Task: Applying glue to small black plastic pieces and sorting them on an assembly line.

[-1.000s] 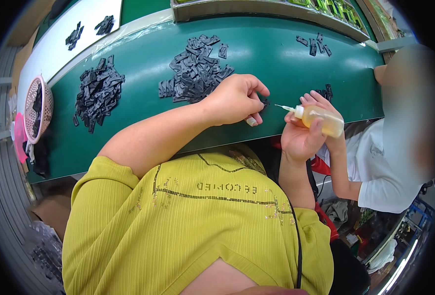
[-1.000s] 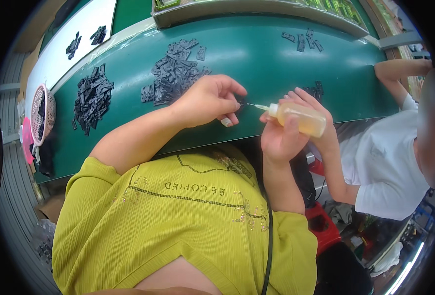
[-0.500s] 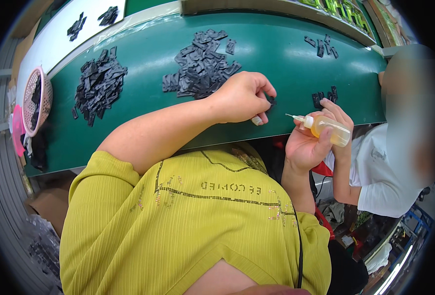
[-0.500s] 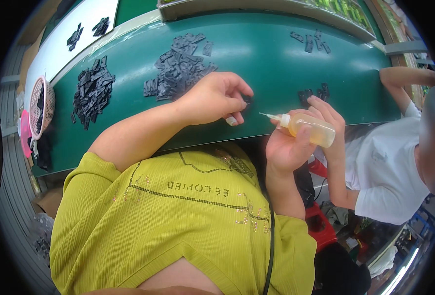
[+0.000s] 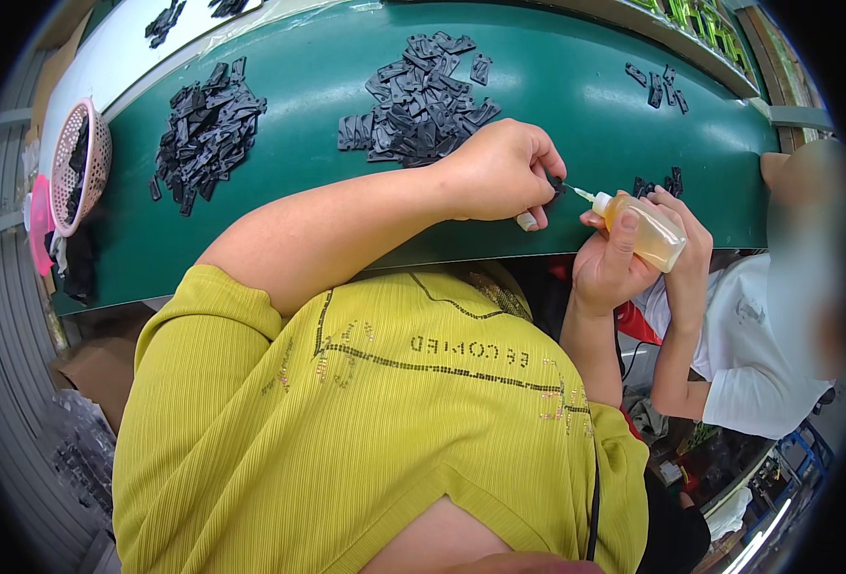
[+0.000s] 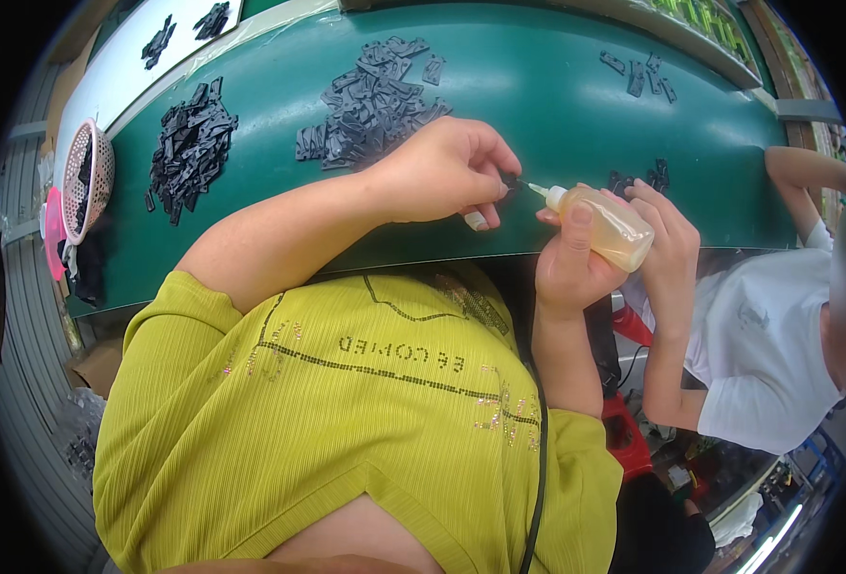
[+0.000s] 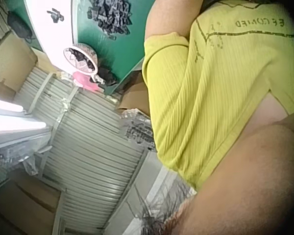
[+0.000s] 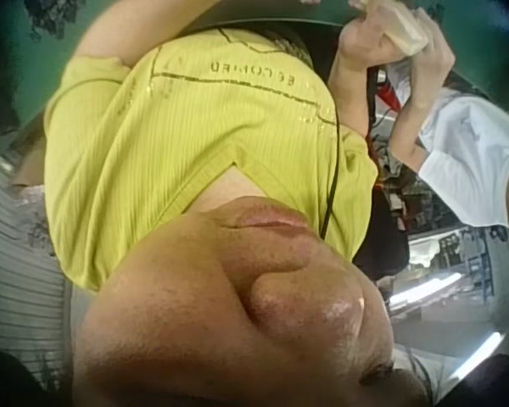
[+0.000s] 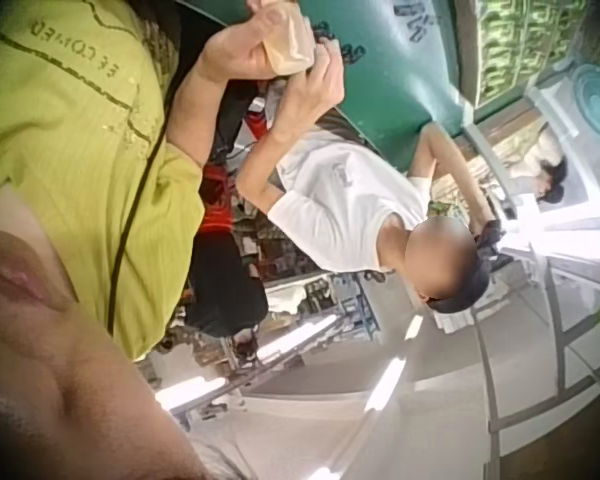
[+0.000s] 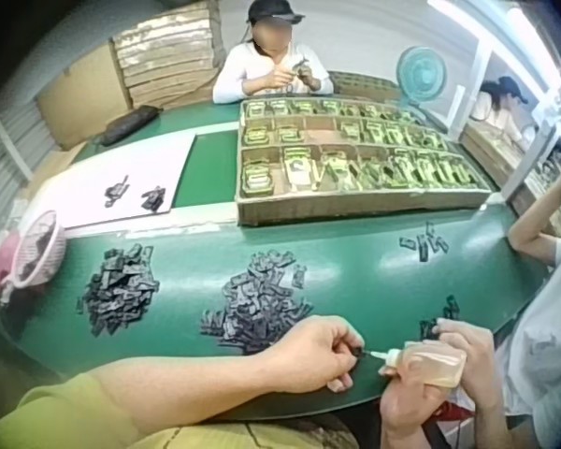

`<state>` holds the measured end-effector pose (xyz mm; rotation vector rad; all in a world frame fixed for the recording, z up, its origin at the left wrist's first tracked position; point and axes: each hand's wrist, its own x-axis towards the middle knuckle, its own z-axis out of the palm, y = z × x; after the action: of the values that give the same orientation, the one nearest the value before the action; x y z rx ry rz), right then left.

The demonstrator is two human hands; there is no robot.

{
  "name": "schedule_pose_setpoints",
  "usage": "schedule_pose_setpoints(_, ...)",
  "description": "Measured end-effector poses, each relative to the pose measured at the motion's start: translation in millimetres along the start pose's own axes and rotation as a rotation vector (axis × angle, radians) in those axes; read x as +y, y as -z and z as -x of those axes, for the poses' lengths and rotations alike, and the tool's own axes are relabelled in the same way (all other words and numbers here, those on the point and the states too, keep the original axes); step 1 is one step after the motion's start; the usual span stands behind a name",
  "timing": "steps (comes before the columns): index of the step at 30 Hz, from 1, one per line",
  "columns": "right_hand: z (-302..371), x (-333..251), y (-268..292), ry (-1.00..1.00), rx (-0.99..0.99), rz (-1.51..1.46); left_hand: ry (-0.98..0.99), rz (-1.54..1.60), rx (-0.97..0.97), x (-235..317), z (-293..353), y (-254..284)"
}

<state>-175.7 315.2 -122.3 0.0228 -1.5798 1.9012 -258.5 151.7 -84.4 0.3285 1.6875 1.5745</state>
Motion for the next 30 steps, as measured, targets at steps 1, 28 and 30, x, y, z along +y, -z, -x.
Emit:
schedule_pose_setpoints(1,0.2,-0.2,0.1,-0.005,0.004,-0.006,0.001,0.001,0.0,-0.2,-0.1,-0.1)
schedule_pose_setpoints(28,0.7,-3.0,-1.4,0.061,0.053,0.113,0.019,0.0,0.013,3.9,1.6,-2.1)
schedule_pose_setpoints(30,-2.6,-3.6,1.5,0.043,0.036,0.04,0.018,0.002,0.017,3.1,1.7,-1.6)
